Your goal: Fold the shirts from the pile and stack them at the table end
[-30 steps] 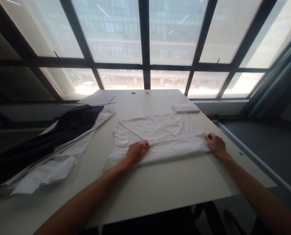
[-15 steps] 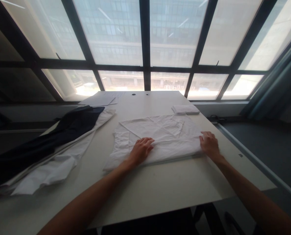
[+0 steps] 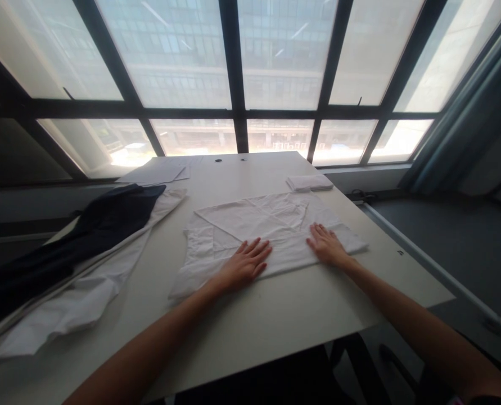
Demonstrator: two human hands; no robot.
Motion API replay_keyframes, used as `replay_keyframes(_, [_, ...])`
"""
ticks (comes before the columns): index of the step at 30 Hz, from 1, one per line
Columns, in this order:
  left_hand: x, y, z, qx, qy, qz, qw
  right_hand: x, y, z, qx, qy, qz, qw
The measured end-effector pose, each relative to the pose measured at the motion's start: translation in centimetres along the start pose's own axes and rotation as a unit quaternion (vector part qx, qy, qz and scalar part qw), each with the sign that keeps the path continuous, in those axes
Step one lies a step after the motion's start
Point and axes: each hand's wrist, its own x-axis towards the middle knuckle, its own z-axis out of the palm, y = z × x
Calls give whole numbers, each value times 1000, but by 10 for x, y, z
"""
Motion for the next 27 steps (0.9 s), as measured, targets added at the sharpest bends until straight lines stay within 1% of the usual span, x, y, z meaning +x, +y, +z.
replay_keyframes(2, [0, 0, 1, -4, 4, 0, 1000, -1, 32, -6, -25, -5, 45, 999])
replay_keyframes(4, [0, 0, 1, -8, 6, 0, 1000, -3, 56, -8, -50, 13, 86, 995])
replay_keyframes(7, [0, 0, 1, -13, 6, -3, 1000, -6, 76, -7, -60, 33, 119, 990])
replay_keyframes(10, [-8, -2, -1, -17, 4, -13, 1000, -7, 83, -5, -56, 34, 124, 990])
replay_keyframes(12, [-20, -6, -4, -14, 2, -25, 1000, -8, 83, -4, -58, 33, 127, 990])
replay_keyframes(17, [-69, -26, -16, 19, -6, -72, 997, -7, 86, 2, -63, 39, 137, 988])
replay_keyframes(21, [-109, -45, -23, 44, -2, -116, 992, -6, 94, 9, -69, 50, 124, 989])
replay_keyframes(25, [-137, -62, -24, 31, -7, -174, 984, -6, 99, 14, -72, 69, 111, 989])
replay_keyframes(27, [-148, -71, -23, 7, 2, -208, 978, -5, 101, 16, -71, 79, 103, 989])
